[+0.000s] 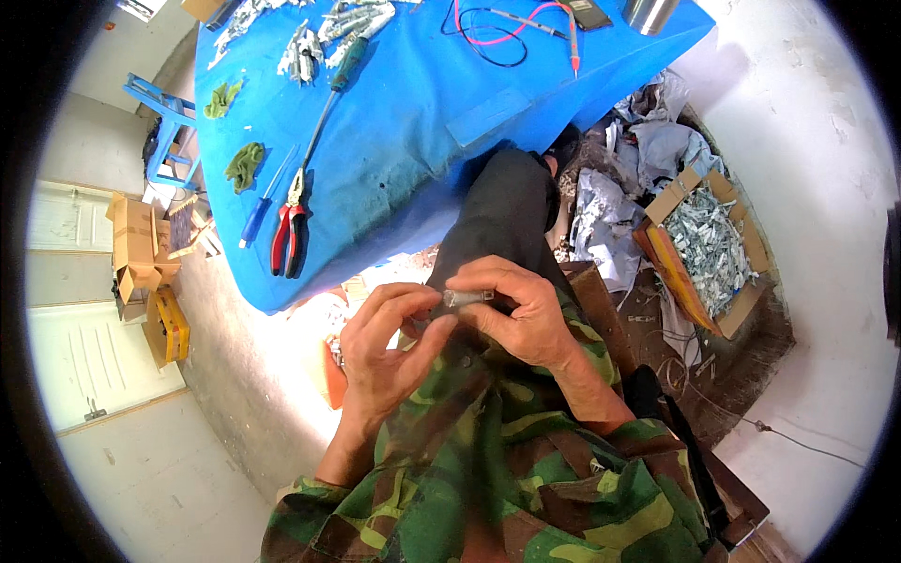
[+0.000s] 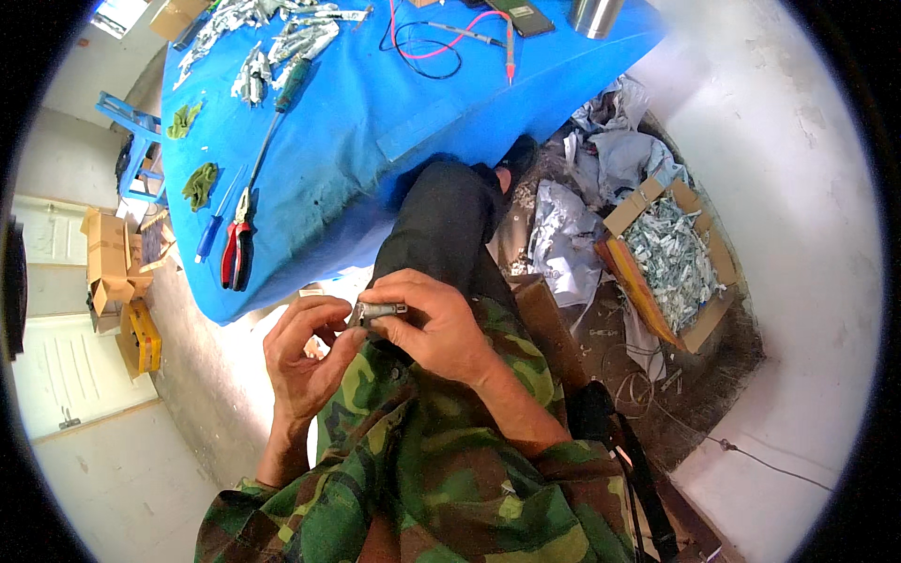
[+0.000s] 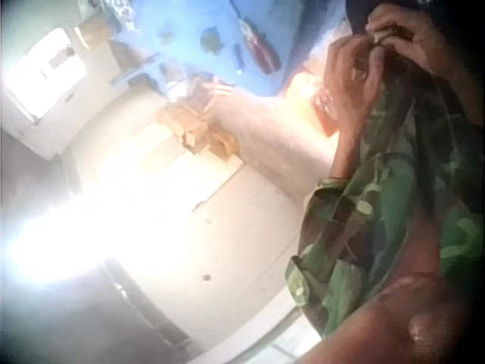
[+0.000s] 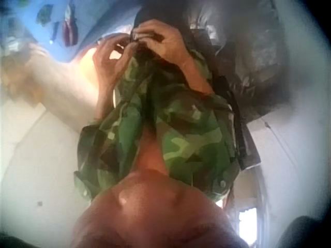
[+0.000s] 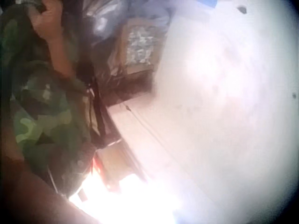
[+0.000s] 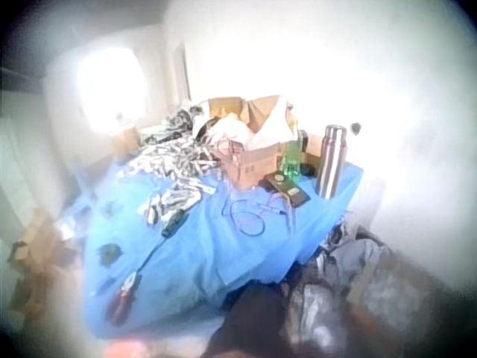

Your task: The person uses pliers and a screwdriver to assemble small metal components, fitting a metal piece into a plastic housing and securing it by tightening a screw.

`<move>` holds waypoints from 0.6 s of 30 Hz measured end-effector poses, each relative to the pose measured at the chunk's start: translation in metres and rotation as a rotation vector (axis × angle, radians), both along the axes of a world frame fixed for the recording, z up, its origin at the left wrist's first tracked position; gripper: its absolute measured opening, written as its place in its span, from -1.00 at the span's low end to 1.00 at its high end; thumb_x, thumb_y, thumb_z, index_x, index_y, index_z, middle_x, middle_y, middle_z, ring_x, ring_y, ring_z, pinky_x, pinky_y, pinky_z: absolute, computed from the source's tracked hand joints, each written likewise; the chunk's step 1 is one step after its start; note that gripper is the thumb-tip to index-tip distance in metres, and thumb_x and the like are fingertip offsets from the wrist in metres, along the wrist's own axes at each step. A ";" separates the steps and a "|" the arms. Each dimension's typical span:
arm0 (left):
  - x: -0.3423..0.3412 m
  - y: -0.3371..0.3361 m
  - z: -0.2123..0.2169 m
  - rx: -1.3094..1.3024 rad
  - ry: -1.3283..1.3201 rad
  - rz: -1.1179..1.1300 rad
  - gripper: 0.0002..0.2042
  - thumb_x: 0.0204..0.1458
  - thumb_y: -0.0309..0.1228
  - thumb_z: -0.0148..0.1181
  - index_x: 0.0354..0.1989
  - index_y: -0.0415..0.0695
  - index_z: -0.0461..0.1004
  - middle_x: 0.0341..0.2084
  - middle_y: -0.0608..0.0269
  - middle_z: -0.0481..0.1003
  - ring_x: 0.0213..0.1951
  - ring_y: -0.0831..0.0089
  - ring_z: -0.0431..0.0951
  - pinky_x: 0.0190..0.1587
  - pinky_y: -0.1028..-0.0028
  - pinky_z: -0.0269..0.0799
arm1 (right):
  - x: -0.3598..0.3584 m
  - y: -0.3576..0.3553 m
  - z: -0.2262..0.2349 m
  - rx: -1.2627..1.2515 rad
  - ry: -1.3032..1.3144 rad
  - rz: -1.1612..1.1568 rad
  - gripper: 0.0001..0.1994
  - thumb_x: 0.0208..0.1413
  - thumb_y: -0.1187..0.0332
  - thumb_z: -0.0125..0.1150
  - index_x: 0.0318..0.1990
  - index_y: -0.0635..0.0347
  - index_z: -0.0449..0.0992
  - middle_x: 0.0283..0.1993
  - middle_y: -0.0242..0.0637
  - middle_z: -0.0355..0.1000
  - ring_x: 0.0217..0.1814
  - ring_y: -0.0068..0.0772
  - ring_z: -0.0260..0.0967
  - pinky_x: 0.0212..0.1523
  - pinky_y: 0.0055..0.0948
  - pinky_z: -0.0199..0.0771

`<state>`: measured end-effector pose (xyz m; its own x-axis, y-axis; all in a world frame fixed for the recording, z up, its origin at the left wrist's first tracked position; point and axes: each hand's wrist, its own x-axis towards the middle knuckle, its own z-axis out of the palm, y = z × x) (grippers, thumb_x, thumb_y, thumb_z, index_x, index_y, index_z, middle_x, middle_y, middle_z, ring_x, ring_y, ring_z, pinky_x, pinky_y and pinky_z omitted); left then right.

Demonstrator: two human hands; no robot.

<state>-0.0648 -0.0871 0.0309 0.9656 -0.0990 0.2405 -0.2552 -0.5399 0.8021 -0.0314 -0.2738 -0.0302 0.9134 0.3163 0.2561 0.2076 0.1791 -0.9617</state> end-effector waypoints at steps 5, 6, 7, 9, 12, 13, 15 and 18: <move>0.017 -0.003 -0.014 0.053 -0.010 -0.002 -0.84 -0.02 -0.69 0.32 -0.24 -0.28 0.60 -0.30 0.15 0.58 -0.35 0.50 0.57 -0.36 0.56 0.48 | 0.013 0.001 -0.010 -0.022 0.040 0.017 -0.71 0.06 0.61 0.31 -0.03 0.30 0.58 -0.07 -0.19 0.53 -0.06 -0.35 0.52 -0.04 -0.45 0.50; 0.021 -0.003 -0.015 0.050 0.001 -0.001 -0.84 -0.01 -0.70 0.31 -0.25 -0.28 0.60 -0.30 0.15 0.58 -0.35 0.50 0.57 -0.36 0.55 0.48 | 0.015 0.001 -0.012 -0.027 0.044 0.017 -0.72 0.06 0.61 0.31 -0.03 0.31 0.58 -0.07 -0.19 0.53 -0.06 -0.35 0.52 -0.04 -0.45 0.50; 0.024 -0.003 -0.014 0.052 0.019 -0.006 -0.85 -0.01 -0.71 0.29 -0.25 -0.28 0.59 -0.30 0.15 0.58 -0.35 0.49 0.57 -0.35 0.54 0.48 | 0.018 0.001 -0.013 -0.023 0.054 0.025 -0.72 0.06 0.61 0.32 -0.03 0.31 0.58 -0.07 -0.19 0.53 -0.06 -0.35 0.52 -0.04 -0.44 0.50; 0.030 -0.002 -0.014 0.054 0.054 -0.018 -0.87 0.01 -0.72 0.27 -0.27 -0.29 0.58 -0.31 0.14 0.57 -0.36 0.48 0.56 -0.34 0.52 0.48 | 0.022 0.001 -0.016 -0.015 0.075 0.039 -0.72 0.06 0.60 0.32 -0.04 0.33 0.58 -0.08 -0.18 0.54 -0.07 -0.34 0.52 -0.05 -0.43 0.50; 0.035 -0.001 -0.016 0.026 0.098 -0.005 -0.89 0.02 -0.72 0.24 -0.30 -0.29 0.54 -0.33 0.15 0.55 -0.38 0.47 0.54 -0.32 0.52 0.47 | 0.026 0.005 -0.022 -0.012 0.056 0.034 -0.73 0.07 0.60 0.32 -0.04 0.34 0.58 -0.07 -0.19 0.54 -0.08 -0.37 0.52 -0.06 -0.44 0.50; 0.037 -0.001 -0.017 0.029 0.088 -0.009 -0.88 0.00 -0.72 0.24 -0.30 -0.30 0.53 -0.35 0.14 0.54 -0.40 0.45 0.54 -0.35 0.51 0.47 | 0.027 0.005 -0.023 -0.002 0.080 0.042 -0.73 0.07 0.60 0.32 -0.04 0.34 0.58 -0.08 -0.19 0.54 -0.09 -0.38 0.52 -0.07 -0.45 0.50; 0.040 -0.002 -0.020 0.032 0.069 -0.019 -0.85 -0.04 -0.74 0.24 -0.30 -0.30 0.50 -0.37 0.13 0.52 -0.45 0.40 0.55 -0.41 0.50 0.46 | 0.028 0.006 -0.024 0.018 0.128 0.056 -0.74 0.08 0.60 0.31 -0.04 0.35 0.57 -0.08 -0.19 0.54 -0.10 -0.41 0.52 -0.09 -0.46 0.50; 0.041 -0.007 -0.025 0.039 0.046 0.015 -0.86 -0.06 -0.74 0.23 -0.33 -0.31 0.46 -0.39 0.11 0.50 -0.47 0.41 0.54 -0.43 0.50 0.46 | 0.027 0.007 -0.026 0.047 0.189 0.063 -0.75 0.09 0.60 0.29 -0.05 0.36 0.57 -0.08 -0.20 0.54 -0.12 -0.44 0.52 -0.11 -0.48 0.51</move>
<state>-0.0240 -0.0936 0.0058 0.9769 -0.0925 0.1925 -0.2102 -0.5748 0.7908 -0.0040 -0.2663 -0.0562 0.9255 0.3659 0.0977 0.0112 0.2314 -0.9728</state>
